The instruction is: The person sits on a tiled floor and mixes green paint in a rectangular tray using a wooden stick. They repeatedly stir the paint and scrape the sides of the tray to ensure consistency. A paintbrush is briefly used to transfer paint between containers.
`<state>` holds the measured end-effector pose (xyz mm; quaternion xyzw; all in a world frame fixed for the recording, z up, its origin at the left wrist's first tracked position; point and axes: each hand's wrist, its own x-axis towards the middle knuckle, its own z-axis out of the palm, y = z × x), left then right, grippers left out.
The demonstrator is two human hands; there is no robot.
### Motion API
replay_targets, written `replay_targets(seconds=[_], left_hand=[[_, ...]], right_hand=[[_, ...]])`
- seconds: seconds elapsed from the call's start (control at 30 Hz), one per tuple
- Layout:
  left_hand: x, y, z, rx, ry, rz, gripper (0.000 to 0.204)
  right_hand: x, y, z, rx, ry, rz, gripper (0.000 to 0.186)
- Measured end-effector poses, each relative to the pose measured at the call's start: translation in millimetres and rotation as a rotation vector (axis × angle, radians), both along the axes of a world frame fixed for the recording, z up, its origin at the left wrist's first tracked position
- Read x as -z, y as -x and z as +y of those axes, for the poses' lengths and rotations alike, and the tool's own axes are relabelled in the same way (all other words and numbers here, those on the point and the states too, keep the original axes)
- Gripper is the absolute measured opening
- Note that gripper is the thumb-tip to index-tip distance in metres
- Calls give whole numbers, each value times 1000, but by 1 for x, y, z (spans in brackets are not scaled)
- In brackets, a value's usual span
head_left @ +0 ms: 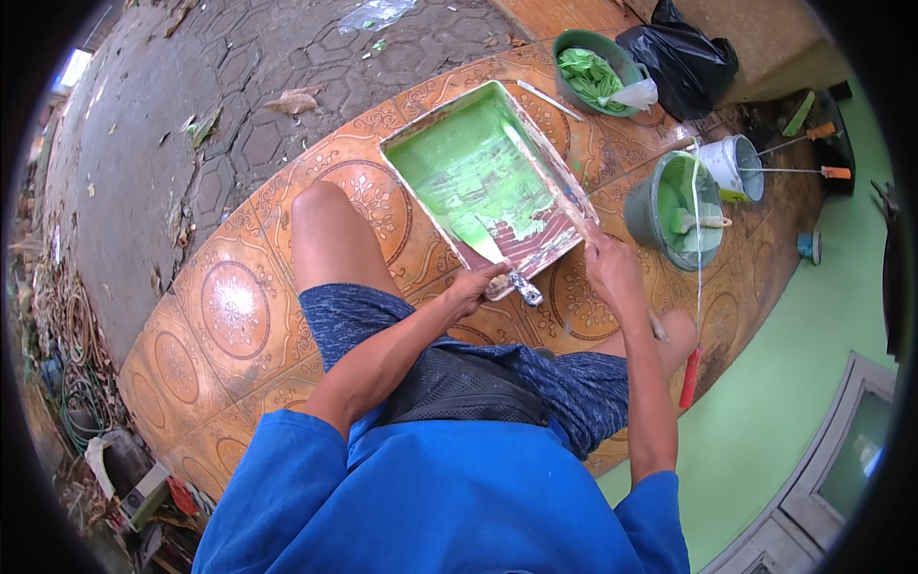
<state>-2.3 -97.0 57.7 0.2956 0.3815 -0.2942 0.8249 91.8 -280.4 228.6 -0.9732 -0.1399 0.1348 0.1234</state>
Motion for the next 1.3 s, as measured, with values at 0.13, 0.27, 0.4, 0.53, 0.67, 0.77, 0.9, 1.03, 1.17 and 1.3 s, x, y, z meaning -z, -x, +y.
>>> replay_targets(seconds=[0.13, 0.27, 0.4, 0.53, 0.67, 0.77, 0.9, 1.03, 1.17, 1.3], left_hand=[[0, 1, 1, -28, -11, -26, 35], [-1, 1, 2, -7, -4, 9, 38], [-10, -2, 2, 16, 0, 9, 39], [-6, 0, 3, -6, 16, -2, 39], [5, 0, 1, -17, 28, 4, 38], [14, 1, -1, -28, 15, -18, 38], [25, 2, -2, -12, -53, -13, 38], [15, 2, -3, -31, -48, -35, 38], [22, 3, -4, -33, 11, -44, 38], [25, 3, -1, -8, 13, -9, 36]], right_hand=[[-14, 8, 15, -13, 19, 119, 37], [-14, 12, 11, 2, -84, 97, 36], [4, 1, -2, 14, -64, -10, 37], [-4, 1, 14, -17, -16, 45, 36], [-3, 18, 20, -72, -35, 48, 35], [-4, 32, 23, -117, -40, 55, 35], [-10, 47, 32, -162, 42, 103, 37], [-16, 60, 34, -212, 81, 106, 37], [-31, 55, 37, -192, 116, 60, 37], [-36, 59, 41, -202, 62, 47, 38]])
